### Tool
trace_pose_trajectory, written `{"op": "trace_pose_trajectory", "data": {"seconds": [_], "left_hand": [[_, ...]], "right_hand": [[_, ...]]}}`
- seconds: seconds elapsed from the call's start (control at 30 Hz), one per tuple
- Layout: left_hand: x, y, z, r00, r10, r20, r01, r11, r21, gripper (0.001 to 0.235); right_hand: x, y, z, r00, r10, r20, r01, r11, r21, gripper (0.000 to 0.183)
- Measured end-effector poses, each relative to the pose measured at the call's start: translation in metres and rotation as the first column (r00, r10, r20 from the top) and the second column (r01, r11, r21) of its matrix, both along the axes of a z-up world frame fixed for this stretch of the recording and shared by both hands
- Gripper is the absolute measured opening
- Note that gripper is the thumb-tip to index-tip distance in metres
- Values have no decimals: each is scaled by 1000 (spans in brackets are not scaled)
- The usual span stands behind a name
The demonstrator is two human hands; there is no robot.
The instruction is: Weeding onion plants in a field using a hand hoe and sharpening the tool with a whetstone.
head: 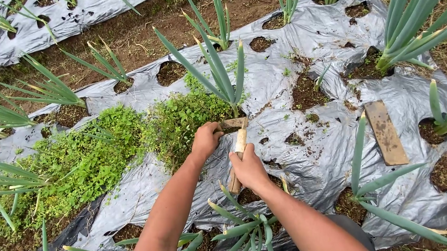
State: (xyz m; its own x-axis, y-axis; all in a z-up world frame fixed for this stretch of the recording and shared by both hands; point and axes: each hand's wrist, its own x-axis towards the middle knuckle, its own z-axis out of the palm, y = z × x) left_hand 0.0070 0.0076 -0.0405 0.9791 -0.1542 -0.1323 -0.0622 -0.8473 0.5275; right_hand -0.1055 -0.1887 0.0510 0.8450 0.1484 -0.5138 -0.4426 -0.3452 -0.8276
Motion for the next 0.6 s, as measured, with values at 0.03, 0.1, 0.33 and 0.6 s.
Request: {"op": "trace_pose_trajectory", "data": {"seconds": [0.03, 0.1, 0.33, 0.6], "left_hand": [[-3, 0, 4, 1000, 10, 7, -10, 999, -49, 8], [-9, 0, 11, 1000, 23, 11, -21, 995, -96, 6], [-7, 5, 12, 998, 42, -49, -52, 975, -218, 5], [1, 15, 5, 988, 142, -59, -152, 956, -249, 5]], "right_hand": [[0, 0, -1, 1000, 29, -8, -29, 999, 19, 41], [-1, 1, 0, 998, 59, -19, -59, 997, 40, 41], [-1, -3, 9, 988, 145, -59, -149, 986, -73, 53], [0, -23, 32, 984, 150, -97, -165, 972, -169, 60]]}}
